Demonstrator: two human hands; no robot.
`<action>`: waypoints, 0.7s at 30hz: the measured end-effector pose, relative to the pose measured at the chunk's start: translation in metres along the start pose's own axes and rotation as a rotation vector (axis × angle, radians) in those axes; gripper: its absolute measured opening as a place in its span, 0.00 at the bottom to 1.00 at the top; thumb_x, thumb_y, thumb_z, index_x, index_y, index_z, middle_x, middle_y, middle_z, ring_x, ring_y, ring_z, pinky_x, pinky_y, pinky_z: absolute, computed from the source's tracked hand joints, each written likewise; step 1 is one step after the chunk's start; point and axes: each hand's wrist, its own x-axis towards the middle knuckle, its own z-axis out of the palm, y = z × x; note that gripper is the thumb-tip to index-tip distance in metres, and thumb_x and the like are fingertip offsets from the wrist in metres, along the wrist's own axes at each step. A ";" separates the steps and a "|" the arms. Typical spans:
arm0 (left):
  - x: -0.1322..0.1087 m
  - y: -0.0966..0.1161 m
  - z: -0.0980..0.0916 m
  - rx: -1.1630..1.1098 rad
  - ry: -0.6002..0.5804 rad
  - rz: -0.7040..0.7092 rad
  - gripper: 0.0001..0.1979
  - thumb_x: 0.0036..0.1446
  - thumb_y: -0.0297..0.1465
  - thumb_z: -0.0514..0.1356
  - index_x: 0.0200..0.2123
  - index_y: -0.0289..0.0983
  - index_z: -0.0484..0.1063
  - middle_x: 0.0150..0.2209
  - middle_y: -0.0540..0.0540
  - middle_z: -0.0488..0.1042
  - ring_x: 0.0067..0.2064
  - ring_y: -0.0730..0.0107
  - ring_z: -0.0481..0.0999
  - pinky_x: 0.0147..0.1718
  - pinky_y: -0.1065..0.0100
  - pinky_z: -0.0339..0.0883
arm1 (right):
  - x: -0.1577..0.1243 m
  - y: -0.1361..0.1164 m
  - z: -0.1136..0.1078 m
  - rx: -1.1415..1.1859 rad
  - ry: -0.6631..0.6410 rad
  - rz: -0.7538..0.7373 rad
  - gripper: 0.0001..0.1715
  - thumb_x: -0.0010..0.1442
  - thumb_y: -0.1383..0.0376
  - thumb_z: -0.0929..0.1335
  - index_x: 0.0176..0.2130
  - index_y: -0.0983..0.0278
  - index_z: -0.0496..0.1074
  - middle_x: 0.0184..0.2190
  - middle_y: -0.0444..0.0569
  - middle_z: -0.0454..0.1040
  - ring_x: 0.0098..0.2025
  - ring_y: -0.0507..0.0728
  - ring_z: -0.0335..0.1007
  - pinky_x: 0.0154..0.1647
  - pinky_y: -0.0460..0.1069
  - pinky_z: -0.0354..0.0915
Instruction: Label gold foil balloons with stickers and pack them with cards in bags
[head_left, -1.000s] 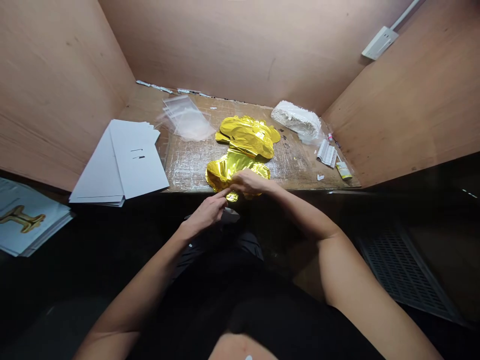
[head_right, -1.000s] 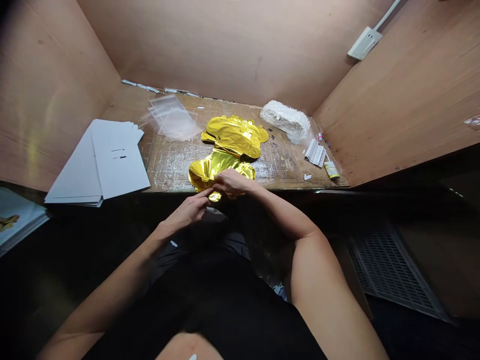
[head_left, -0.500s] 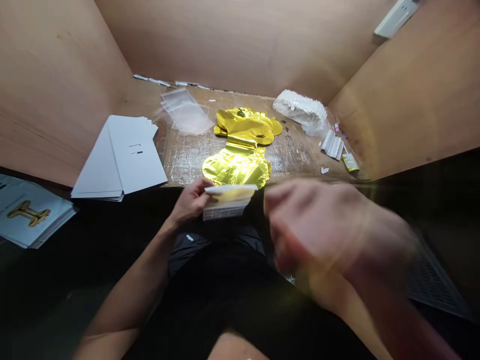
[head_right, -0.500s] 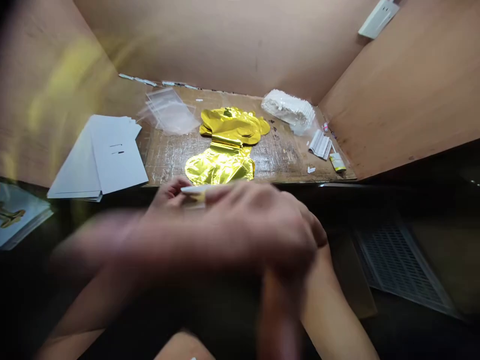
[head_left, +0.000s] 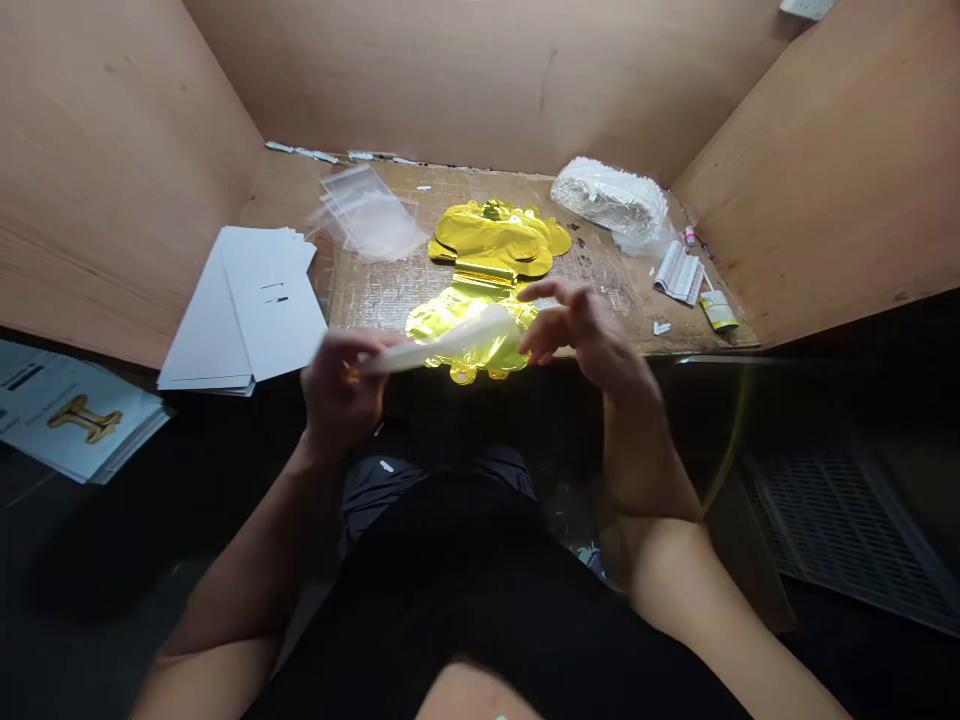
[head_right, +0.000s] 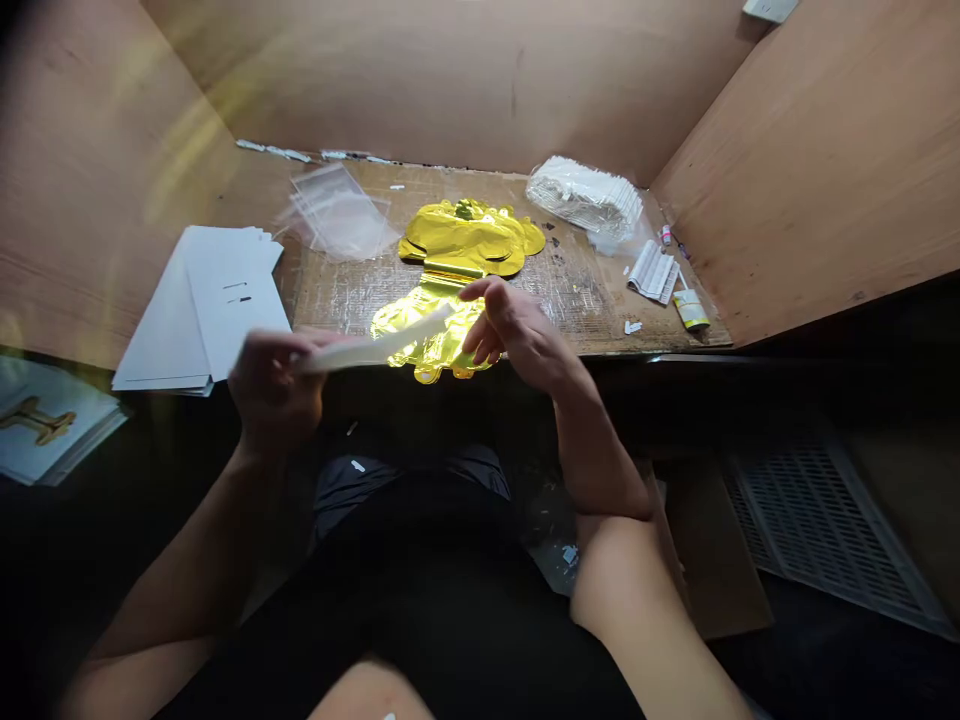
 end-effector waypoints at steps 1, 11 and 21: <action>-0.006 0.008 0.001 0.035 -0.132 0.154 0.05 0.70 0.33 0.65 0.42 0.42 0.71 0.41 0.46 0.86 0.49 0.57 0.86 0.46 0.57 0.80 | 0.010 0.015 0.004 0.118 -0.043 0.076 0.55 0.61 0.23 0.63 0.61 0.62 0.71 0.35 0.50 0.80 0.31 0.57 0.79 0.33 0.51 0.76; -0.038 0.011 -0.006 0.168 -0.463 0.011 0.09 0.65 0.26 0.66 0.47 0.42 0.81 0.67 0.42 0.75 0.73 0.50 0.69 0.69 0.46 0.67 | -0.009 0.089 0.050 0.440 0.050 0.102 0.65 0.58 0.56 0.82 0.78 0.52 0.47 0.38 0.43 0.78 0.35 0.56 0.79 0.43 0.55 0.81; -0.030 -0.004 0.036 -0.249 -0.190 -0.772 0.33 0.48 0.45 0.81 0.53 0.33 0.83 0.45 0.38 0.86 0.45 0.54 0.87 0.50 0.54 0.83 | -0.019 0.086 0.063 0.426 0.021 0.010 0.40 0.56 0.57 0.83 0.63 0.56 0.73 0.44 0.47 0.80 0.45 0.57 0.81 0.51 0.56 0.83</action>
